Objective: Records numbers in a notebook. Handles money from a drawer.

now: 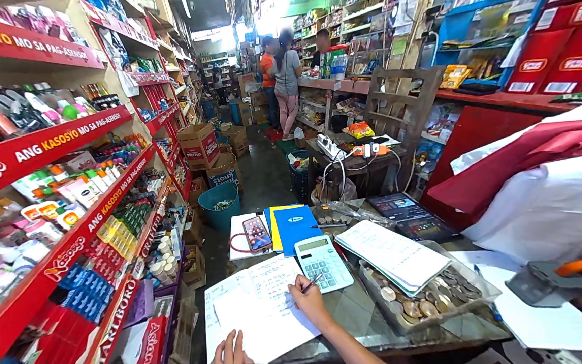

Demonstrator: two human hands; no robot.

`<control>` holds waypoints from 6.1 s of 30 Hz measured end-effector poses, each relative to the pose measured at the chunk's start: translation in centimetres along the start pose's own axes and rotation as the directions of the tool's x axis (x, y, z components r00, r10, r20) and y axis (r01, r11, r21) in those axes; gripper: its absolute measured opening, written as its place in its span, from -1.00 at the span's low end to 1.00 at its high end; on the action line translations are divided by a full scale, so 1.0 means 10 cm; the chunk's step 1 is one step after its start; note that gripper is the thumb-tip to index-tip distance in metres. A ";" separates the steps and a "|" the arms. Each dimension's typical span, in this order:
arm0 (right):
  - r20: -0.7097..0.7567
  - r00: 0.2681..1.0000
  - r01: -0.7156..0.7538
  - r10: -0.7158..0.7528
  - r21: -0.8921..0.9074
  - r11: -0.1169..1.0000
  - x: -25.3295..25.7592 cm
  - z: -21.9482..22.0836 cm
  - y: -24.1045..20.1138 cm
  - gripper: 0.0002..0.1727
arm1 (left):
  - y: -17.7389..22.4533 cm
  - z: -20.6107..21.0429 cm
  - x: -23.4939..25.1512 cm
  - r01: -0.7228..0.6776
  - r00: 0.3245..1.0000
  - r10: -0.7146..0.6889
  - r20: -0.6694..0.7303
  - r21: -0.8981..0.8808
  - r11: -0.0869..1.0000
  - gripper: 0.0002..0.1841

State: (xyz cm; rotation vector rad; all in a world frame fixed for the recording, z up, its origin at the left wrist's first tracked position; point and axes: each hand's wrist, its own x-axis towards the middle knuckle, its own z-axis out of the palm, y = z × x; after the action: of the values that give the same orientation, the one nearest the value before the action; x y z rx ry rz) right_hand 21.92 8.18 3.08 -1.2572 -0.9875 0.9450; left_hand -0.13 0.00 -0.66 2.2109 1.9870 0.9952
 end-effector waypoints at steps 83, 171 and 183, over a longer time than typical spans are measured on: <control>0.031 0.999 0.013 -0.010 -0.098 0.995 -0.04 -0.03 -0.09 -0.72 | 0.03 -0.04 -0.01 0.005 0.999 -0.006 -0.045 -0.023 1.000 -0.57; 0.181 0.982 0.083 -0.051 -0.170 0.982 -0.06 -0.29 -0.10 -0.68 | 0.21 -0.15 0.11 0.078 0.982 -0.085 0.169 0.046 0.996 -0.53; 0.169 0.983 0.099 -0.071 -0.158 0.982 -0.07 -0.29 -0.12 -0.66 | 0.21 -0.15 0.11 0.076 0.983 -0.084 0.164 0.057 0.995 -0.52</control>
State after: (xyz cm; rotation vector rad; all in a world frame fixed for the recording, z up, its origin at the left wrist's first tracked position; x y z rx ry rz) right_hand 24.54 6.54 4.06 -1.2794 -1.2604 0.9239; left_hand 1.11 -0.03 1.86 2.1396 2.0299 0.7336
